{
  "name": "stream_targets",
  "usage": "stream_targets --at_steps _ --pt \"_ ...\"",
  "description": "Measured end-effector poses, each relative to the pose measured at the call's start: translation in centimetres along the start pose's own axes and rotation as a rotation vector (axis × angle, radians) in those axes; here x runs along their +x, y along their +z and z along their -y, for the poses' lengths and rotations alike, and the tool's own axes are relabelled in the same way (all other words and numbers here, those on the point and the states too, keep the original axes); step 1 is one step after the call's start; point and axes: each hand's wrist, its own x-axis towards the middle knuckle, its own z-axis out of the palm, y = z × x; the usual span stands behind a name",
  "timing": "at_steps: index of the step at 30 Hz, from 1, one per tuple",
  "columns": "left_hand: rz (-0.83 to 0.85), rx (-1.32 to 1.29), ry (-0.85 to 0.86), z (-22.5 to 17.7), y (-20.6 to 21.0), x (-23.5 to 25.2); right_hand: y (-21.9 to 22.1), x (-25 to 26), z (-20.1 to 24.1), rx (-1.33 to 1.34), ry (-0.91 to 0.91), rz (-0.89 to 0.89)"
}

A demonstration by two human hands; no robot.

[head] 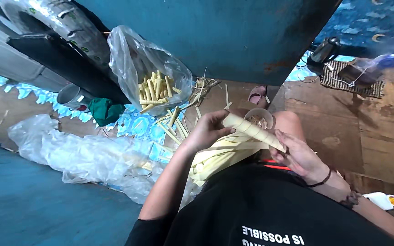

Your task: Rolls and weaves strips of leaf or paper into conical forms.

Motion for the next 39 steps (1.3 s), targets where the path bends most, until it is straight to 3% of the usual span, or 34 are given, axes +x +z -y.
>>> stream_targets --at_steps 1,4,5,6,9,10,13,14,15,17,18,19,22,23,24,26,27,28,31,32,33,35,36,37,39 --pt "-0.001 0.007 0.002 0.1 0.0 0.0 0.0 0.0 0.0 -0.007 -0.007 -0.004" --pt "-0.012 0.012 -0.001 0.2 -0.2 0.0 -0.8 0.0 -1.8 -0.592 -0.548 -0.059" --pt "-0.017 0.005 -0.007 0.2 -0.2 -0.1 -0.9 0.1 -2.1 -0.675 -0.649 -0.074" --pt "-0.018 0.000 -0.013 0.2 -0.2 -0.1 -0.8 -0.1 -2.0 -0.599 -0.580 -0.054" --pt "-0.011 0.012 -0.010 0.2 -0.2 -0.1 -0.2 -0.3 -0.3 0.005 -0.017 -0.011" --pt "-0.016 0.013 -0.006 0.2 -0.2 -0.1 -0.2 -0.3 -0.3 -0.013 -0.032 -0.019" --pt "-0.027 0.015 -0.013 0.4 -0.5 -0.2 -0.9 -0.2 -1.8 -0.592 -0.568 -0.052" --pt "-0.029 0.022 -0.018 0.4 -0.6 -0.2 -0.9 -0.2 -2.0 -0.637 -0.621 -0.058" --pt "-0.026 0.030 -0.027 0.4 -0.6 -0.2 -0.7 -0.4 -1.8 -0.522 -0.504 -0.033" --pt "-0.014 0.043 -0.021 0.4 -0.6 -0.2 -0.2 -0.6 -0.6 -0.074 -0.080 -0.006" --pt "-0.012 0.038 -0.011 0.4 -0.6 -0.2 -0.1 -0.5 -0.3 0.026 0.022 -0.006" --pt "-0.013 0.031 0.001 0.5 -0.6 -0.2 -0.2 -0.5 -0.5 -0.021 -0.024 -0.007" --pt "-0.024 0.022 -0.016 0.7 -0.8 -0.2 -1.1 -0.4 -2.2 -0.623 -0.563 -0.063" --pt "-0.027 0.032 -0.028 0.7 -0.8 -0.3 -1.1 -0.4 -2.3 -0.657 -0.614 -0.061" --pt "-0.023 0.041 -0.037 0.7 -0.9 -0.3 -0.9 -0.6 -2.1 -0.533 -0.503 -0.028" --pt "-0.022 0.043 -0.031 0.6 -0.9 -0.4 -0.5 -0.8 -0.9 -0.086 -0.095 0.028" --pt "-0.024 0.034 -0.028 0.6 -0.9 -0.4 -0.5 -0.8 -0.7 0.010 -0.002 0.032" --pt "-0.027 0.027 -0.026 0.6 -0.8 -0.4 -0.5 -0.9 -0.8 -0.054 -0.061 0.021" --pt "-0.031 0.011 -0.032 0.6 -1.0 -0.5 -1.3 -0.7 -2.2 -0.656 -0.605 -0.059" --pt "-0.030 0.016 -0.027 0.7 -1.0 -0.5 -1.4 -0.7 -2.3 -0.669 -0.633 -0.056" --pt "-0.028 0.020 -0.020 0.6 -1.0 -0.5 -1.2 -1.0 -2.0 -0.525 -0.498 -0.020" --pt "-0.022 0.030 -0.013 0.4 -1.0 -0.6 -0.8 -1.2 -0.8 -0.079 -0.060 0.020" --pt "-0.018 0.031 -0.007 0.4 -1.0 -0.6 -0.6 -1.2 -0.5 0.019 0.047 0.010" --pt "-0.020 0.027 -0.002 0.4 -1.0 -0.5 -0.6 -1.3 -0.5 -0.035 0.004 0.002" --pt "-0.031 0.018 -0.006 0.4 -1.0 -0.6 -1.2 -1.5 -1.7 -0.452 -0.374 -0.012"
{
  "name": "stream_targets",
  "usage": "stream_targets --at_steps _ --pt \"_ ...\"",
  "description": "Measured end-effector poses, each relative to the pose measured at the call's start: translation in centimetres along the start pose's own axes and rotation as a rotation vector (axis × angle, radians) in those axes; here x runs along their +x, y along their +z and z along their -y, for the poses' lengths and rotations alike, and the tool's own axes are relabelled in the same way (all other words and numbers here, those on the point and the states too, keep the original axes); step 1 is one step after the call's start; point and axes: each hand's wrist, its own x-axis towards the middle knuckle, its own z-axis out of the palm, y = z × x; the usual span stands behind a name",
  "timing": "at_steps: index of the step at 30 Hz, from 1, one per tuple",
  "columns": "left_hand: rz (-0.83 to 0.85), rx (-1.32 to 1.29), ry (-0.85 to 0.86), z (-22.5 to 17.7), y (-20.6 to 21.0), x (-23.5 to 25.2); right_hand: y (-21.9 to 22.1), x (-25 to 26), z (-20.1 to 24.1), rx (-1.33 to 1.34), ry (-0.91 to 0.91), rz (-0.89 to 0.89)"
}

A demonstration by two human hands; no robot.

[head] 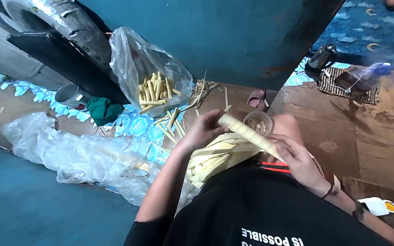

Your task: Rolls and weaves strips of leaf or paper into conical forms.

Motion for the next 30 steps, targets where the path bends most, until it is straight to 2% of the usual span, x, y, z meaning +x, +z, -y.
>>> stream_targets --at_steps 1,2,3,5,6,7,10,11,12,14,15,16,17,19,20,21,22,24,25,26,29,30 --pt "-0.004 0.001 -0.005 0.0 0.0 -0.1 0.0 -0.1 -0.6 -0.177 -0.172 -0.021" --pt "-0.003 0.003 -0.012 0.0 0.0 -0.1 0.0 -0.1 -0.9 -0.207 -0.222 -0.032" --pt "0.000 0.001 -0.020 -0.1 0.0 0.0 0.0 -0.2 -0.5 -0.073 -0.111 -0.010" --pt "0.012 -0.007 -0.031 -0.1 0.0 0.0 -0.1 0.1 0.6 0.367 0.309 0.014" --pt "0.013 -0.007 -0.027 -0.1 0.1 0.0 -0.1 0.2 0.9 0.467 0.419 0.005" --pt "0.007 -0.005 -0.015 0.0 0.1 0.1 -0.2 0.1 0.7 0.419 0.373 -0.009" --pt "-0.021 -0.002 0.001 0.3 0.1 0.0 -0.3 -0.4 -1.0 -0.241 -0.212 -0.045" --pt "-0.023 -0.005 -0.002 0.2 0.1 0.0 -0.3 -0.5 -1.3 -0.337 -0.308 -0.060" --pt "-0.025 -0.008 -0.005 0.1 0.1 0.0 -0.2 -0.6 -1.1 -0.243 -0.245 -0.033" --pt "-0.023 -0.028 -0.010 0.1 0.0 -0.1 -0.2 -0.6 0.2 0.307 0.196 0.059" --pt "-0.018 -0.041 -0.010 0.0 0.0 -0.1 -0.3 -0.5 0.5 0.494 0.362 0.089" --pt "-0.016 -0.052 -0.006 0.1 0.0 0.0 -0.4 -0.5 0.5 0.514 0.381 0.090" --pt "-0.018 -0.058 -0.001 0.1 0.0 0.1 -0.4 -0.6 0.3 0.365 0.264 0.064" --pt "-0.041 -0.064 -0.005 0.2 0.0 0.0 -0.3 -0.9 -0.8 -0.175 -0.162 -0.018" --pt "-0.053 -0.074 -0.009 0.2 0.1 -0.1 -0.3 -0.8 -1.2 -0.344 -0.308 -0.060" --pt "-0.060 -0.090 -0.010 0.3 0.1 0.0 -0.3 -0.8 -1.3 -0.336 -0.311 -0.060" --pt "-0.060 -0.114 -0.009 0.3 0.1 0.0 -0.3 -0.8 -0.8 -0.159 -0.168 -0.014" --pt "-0.050 -0.160 0.006 0.4 0.1 -0.1 -0.4 -0.6 0.3 0.326 0.229 0.064" --pt "-0.048 -0.174 0.009 0.4 0.2 -0.1 -0.4 -0.7 0.5 0.385 0.291 0.076" --pt "-0.053 -0.177 0.006 0.5 0.2 0.0 -0.4 -0.8 0.4 0.276 0.205 0.061" --pt "-0.098 -0.193 -0.038 0.4 0.4 -0.1 -0.2 -0.8 -1.1 -0.472 -0.406 -0.077" --pt "-0.105 -0.197 -0.040 0.5 0.5 -0.1 -0.2 -0.6 -1.4 -0.547 -0.473 -0.104"
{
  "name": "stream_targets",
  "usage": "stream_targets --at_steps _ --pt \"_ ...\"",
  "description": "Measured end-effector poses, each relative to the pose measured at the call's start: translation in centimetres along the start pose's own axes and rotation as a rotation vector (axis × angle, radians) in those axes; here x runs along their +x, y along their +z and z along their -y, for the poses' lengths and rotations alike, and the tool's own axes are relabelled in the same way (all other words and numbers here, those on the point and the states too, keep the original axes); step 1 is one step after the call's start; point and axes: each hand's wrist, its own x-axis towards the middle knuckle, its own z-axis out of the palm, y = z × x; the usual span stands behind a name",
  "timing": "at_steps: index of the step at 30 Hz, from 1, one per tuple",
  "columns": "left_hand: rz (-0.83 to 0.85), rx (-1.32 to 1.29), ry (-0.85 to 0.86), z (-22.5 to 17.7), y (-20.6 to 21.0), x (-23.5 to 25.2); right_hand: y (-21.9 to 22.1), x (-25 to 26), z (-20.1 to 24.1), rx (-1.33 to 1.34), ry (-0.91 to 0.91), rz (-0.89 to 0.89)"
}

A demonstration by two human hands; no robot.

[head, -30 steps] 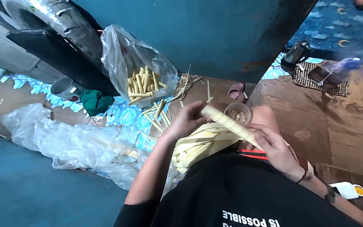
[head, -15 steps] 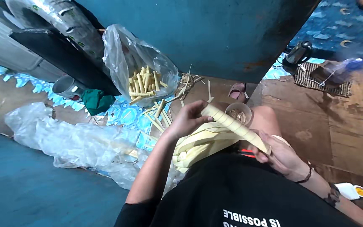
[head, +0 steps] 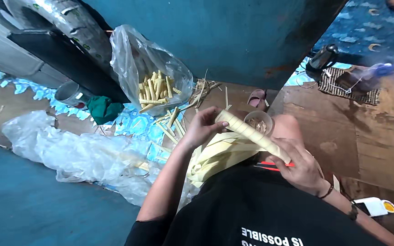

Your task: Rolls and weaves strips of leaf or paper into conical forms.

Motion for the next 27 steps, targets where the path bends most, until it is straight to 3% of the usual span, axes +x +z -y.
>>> stream_targets --at_steps 1,4,6,12,15,18,22,27 --pt "0.001 -0.003 0.010 0.1 0.0 0.0 0.0 0.1 0.1 0.073 0.066 0.015" --pt "0.012 0.005 0.055 0.7 -0.3 0.0 -0.6 0.6 0.6 0.729 0.585 0.120" --pt "0.000 -0.015 0.071 0.9 -0.1 0.0 -1.0 1.0 0.4 0.946 0.832 0.160" --pt "-0.202 -0.078 0.161 3.4 1.5 -0.6 -1.4 1.7 -1.4 1.096 0.904 0.417" --pt "-0.234 -0.049 0.170 4.6 1.4 -1.7 -1.6 1.9 -2.3 1.121 0.876 0.653" --pt "-0.267 -0.112 0.126 5.4 1.4 -3.2 -1.3 4.3 -3.3 0.786 0.812 0.812" --pt "-0.299 -0.160 0.120 5.8 0.6 -3.9 1.9 8.7 -7.5 -0.090 0.553 0.689" --pt "-0.309 -0.219 0.127 5.4 0.5 -4.2 7.9 11.9 -11.8 -0.514 0.604 0.876"
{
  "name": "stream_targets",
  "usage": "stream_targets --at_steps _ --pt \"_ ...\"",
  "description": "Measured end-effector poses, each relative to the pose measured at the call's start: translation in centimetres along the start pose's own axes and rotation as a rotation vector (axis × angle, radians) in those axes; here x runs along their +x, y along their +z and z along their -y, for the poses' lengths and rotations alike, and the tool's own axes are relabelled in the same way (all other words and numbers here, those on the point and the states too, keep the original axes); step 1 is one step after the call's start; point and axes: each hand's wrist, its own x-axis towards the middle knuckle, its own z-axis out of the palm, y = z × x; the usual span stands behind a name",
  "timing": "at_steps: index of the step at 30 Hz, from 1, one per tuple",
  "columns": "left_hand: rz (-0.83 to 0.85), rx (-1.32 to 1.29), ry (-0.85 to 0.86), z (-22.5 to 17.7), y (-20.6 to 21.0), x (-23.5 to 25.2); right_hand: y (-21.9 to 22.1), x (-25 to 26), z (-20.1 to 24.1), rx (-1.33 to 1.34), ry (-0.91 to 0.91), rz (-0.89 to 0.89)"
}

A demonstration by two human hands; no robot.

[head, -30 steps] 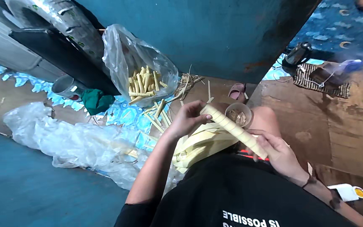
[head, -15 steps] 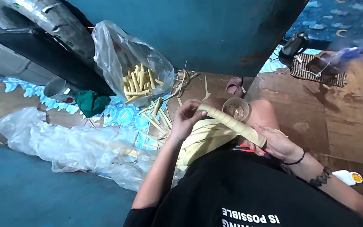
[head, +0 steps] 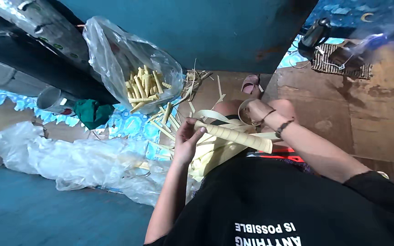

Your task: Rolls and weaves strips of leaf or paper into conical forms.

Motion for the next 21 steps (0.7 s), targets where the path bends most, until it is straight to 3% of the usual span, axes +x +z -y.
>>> stream_targets --at_steps 2,5,9,14,21 --pt "-0.005 -0.007 -0.008 -0.2 0.0 -0.2 1.3 0.6 0.7 -0.094 0.073 0.124" --pt "-0.004 -0.010 -0.013 -0.4 -0.4 -0.4 1.6 0.2 1.6 -0.140 0.100 0.145" --pt "-0.004 -0.048 -0.038 -0.6 -0.4 -0.2 -0.6 0.3 0.5 -0.088 -0.053 0.075" --pt "0.050 -0.137 -0.032 -0.6 0.7 0.8 -1.2 0.3 -3.4 0.293 -0.197 -0.131" --pt "0.080 -0.222 -0.006 -1.6 0.4 1.8 -1.3 -2.3 -4.1 0.656 -0.165 -0.140"
